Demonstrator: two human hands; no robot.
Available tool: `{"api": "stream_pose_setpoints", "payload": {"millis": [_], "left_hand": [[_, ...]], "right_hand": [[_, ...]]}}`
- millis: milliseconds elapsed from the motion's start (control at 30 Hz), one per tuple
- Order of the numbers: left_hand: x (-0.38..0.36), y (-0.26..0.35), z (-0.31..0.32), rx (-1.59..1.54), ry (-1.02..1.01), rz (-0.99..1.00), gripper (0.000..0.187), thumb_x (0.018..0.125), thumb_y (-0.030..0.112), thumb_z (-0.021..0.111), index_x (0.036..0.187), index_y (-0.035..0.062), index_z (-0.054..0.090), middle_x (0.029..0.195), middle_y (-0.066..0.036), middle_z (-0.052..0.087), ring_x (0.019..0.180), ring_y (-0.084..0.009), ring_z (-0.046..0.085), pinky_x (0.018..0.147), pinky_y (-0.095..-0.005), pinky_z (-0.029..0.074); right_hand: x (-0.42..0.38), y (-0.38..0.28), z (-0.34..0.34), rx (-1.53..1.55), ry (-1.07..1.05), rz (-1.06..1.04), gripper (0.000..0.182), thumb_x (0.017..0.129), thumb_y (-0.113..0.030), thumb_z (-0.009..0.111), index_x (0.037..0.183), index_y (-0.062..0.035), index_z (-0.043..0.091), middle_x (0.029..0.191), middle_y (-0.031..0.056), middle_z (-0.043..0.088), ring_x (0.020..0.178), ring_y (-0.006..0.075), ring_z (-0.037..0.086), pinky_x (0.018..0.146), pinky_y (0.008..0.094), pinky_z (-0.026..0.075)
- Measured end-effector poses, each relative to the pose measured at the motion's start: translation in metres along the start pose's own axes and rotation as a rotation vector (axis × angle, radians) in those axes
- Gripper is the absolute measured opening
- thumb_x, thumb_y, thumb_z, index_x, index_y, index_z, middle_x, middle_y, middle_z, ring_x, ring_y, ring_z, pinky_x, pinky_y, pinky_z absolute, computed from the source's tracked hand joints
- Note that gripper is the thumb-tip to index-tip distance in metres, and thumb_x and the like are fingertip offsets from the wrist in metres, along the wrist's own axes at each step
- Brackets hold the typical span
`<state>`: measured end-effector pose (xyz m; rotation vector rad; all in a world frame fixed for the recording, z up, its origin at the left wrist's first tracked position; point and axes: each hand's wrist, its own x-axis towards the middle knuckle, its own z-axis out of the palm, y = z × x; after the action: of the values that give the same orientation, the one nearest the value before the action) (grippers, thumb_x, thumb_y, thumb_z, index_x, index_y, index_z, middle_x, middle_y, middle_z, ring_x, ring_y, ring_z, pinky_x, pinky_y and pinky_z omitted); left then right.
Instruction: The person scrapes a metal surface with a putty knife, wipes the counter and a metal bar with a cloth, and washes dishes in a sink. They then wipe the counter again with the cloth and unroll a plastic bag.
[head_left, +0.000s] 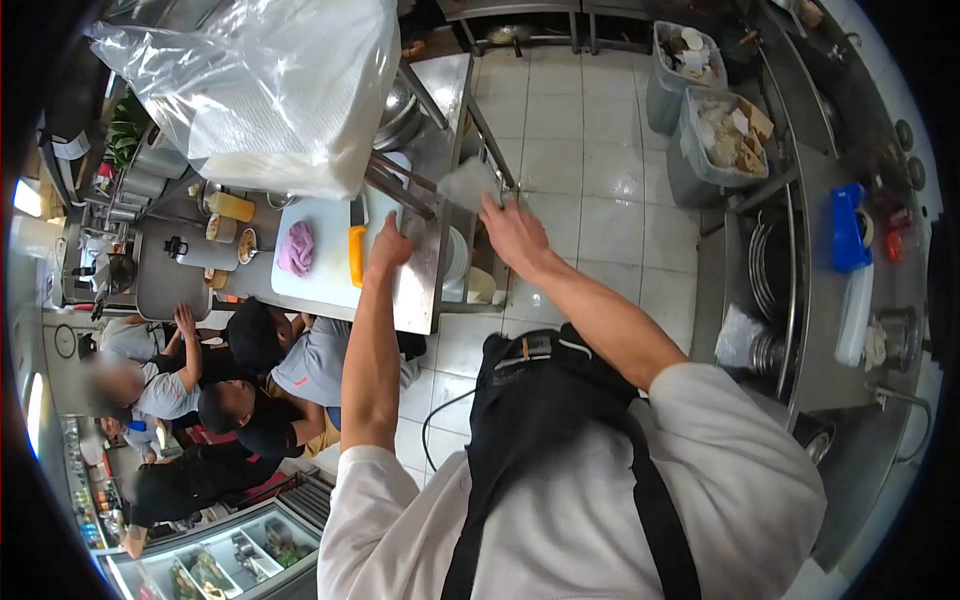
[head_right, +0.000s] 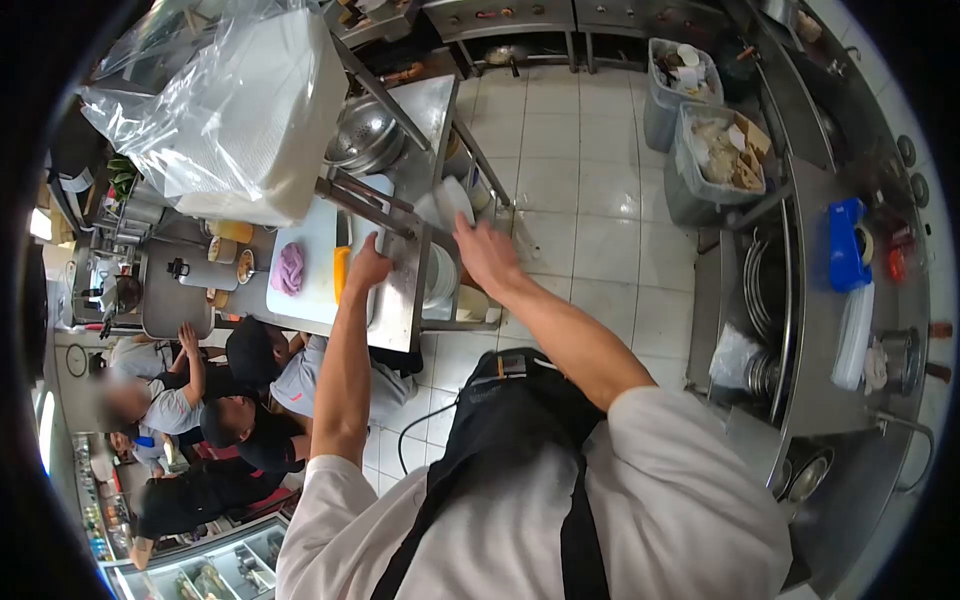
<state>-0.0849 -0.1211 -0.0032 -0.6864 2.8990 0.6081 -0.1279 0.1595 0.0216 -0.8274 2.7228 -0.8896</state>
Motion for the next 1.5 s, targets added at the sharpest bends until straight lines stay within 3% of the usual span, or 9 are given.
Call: {"api": "stream_pose_setpoints", "payload": {"millis": [333,433,633,733,933,1067,1267,1400,1500], "left_hand": [[-0.005,0.023,0.024,-0.529,0.111,0.188,0.082,0.077,-0.001,0.055,0.150,0.0037,0.018,0.111,-0.023,0.065,0.102,-0.0339,0.065,0.086,-0.0398,0.052],[-0.036,0.042,-0.004,-0.574,-0.276,-0.070,0.061,0.080,0.007,0.058,0.138,-0.0013,0.040,0.096,-0.018,0.070,0.089,-0.0281,0.068,0.081,-0.0382,0.053],[-0.048,0.073,0.030,-0.193,0.089,0.313,0.027,0.083,0.008,0.061,0.107,-0.0029,0.065,0.089,-0.020,0.070,0.083,-0.0310,0.070,0.076,-0.0372,0.055],[-0.045,0.107,0.024,-0.251,0.173,0.438,0.034,0.083,0.006,0.060,0.115,-0.0040,0.061,0.101,-0.021,0.067,0.091,-0.0346,0.068,0.081,-0.0396,0.054],[0.009,0.119,0.041,-0.099,0.189,0.528,0.069,0.080,0.007,0.061,0.138,-0.0129,0.029,0.139,-0.036,0.036,0.132,-0.0496,0.034,0.111,-0.0478,0.032],[0.054,0.129,0.051,-0.269,0.093,0.358,0.075,0.079,0.007,0.061,0.140,-0.0154,0.023,0.142,-0.038,0.031,0.135,-0.0503,0.030,0.114,-0.0491,0.027],[0.102,0.120,0.065,-0.345,0.286,0.133,0.072,0.078,0.005,0.053,0.142,-0.0124,0.026,0.144,-0.036,0.033,0.136,-0.0443,0.034,0.113,-0.0454,0.028],[0.138,0.144,0.045,-0.935,0.089,-0.216,0.068,0.082,-0.001,0.046,0.146,-0.0061,0.025,0.145,-0.028,0.039,0.132,-0.0353,0.044,0.107,-0.0371,0.036],[0.155,0.131,0.059,-0.771,0.489,-0.111,0.066,0.083,-0.003,0.044,0.146,-0.0060,0.026,0.144,-0.025,0.042,0.132,-0.0348,0.044,0.107,-0.0368,0.036]], "right_hand": [[0.039,0.028,-0.010,0.118,-0.034,0.174,0.030,0.095,-0.026,0.053,0.120,-0.0090,0.056,0.097,0.0251,0.064,0.085,0.0434,0.065,0.071,0.0506,0.053],[0.037,0.054,-0.036,0.194,0.150,0.194,0.060,0.091,-0.018,0.059,0.145,-0.0091,0.034,0.114,0.0271,0.060,0.090,0.0472,0.062,0.076,0.0510,0.051],[0.067,0.028,0.020,0.384,0.152,0.188,0.078,0.082,-0.019,0.068,0.148,-0.0067,0.028,0.110,0.0284,0.063,0.096,0.0460,0.062,0.085,0.0497,0.049],[0.059,0.036,0.027,0.315,-0.138,0.013,0.072,0.080,-0.017,0.067,0.144,-0.0028,0.035,0.109,0.0268,0.064,0.097,0.0439,0.062,0.084,0.0491,0.050],[0.134,0.065,-0.052,0.308,0.057,0.286,0.057,0.083,-0.016,0.062,0.132,0.0024,0.040,0.092,0.0254,0.067,0.089,0.0408,0.065,0.076,0.0470,0.052],[0.191,0.041,-0.038,0.520,-0.104,0.340,0.049,0.085,-0.012,0.055,0.122,0.0114,0.034,0.077,0.0272,0.066,0.058,0.0338,0.067,0.061,0.0437,0.055],[0.180,0.049,-0.013,0.189,0.070,0.201,0.055,0.085,-0.008,0.051,0.129,0.0158,0.028,0.069,0.0230,0.066,0.058,0.0321,0.067,0.054,0.0401,0.054],[0.211,0.044,-0.031,0.711,-0.416,0.354,0.067,0.089,-0.015,0.052,0.137,0.0157,0.017,0.082,0.0317,0.065,0.077,0.0440,0.067,0.070,0.0484,0.053],[0.189,0.064,-0.031,0.723,-0.197,0.379,0.069,0.092,-0.021,0.052,0.140,0.0129,0.014,0.089,0.0357,0.063,0.087,0.0497,0.063,0.079,0.0518,0.049]]}}
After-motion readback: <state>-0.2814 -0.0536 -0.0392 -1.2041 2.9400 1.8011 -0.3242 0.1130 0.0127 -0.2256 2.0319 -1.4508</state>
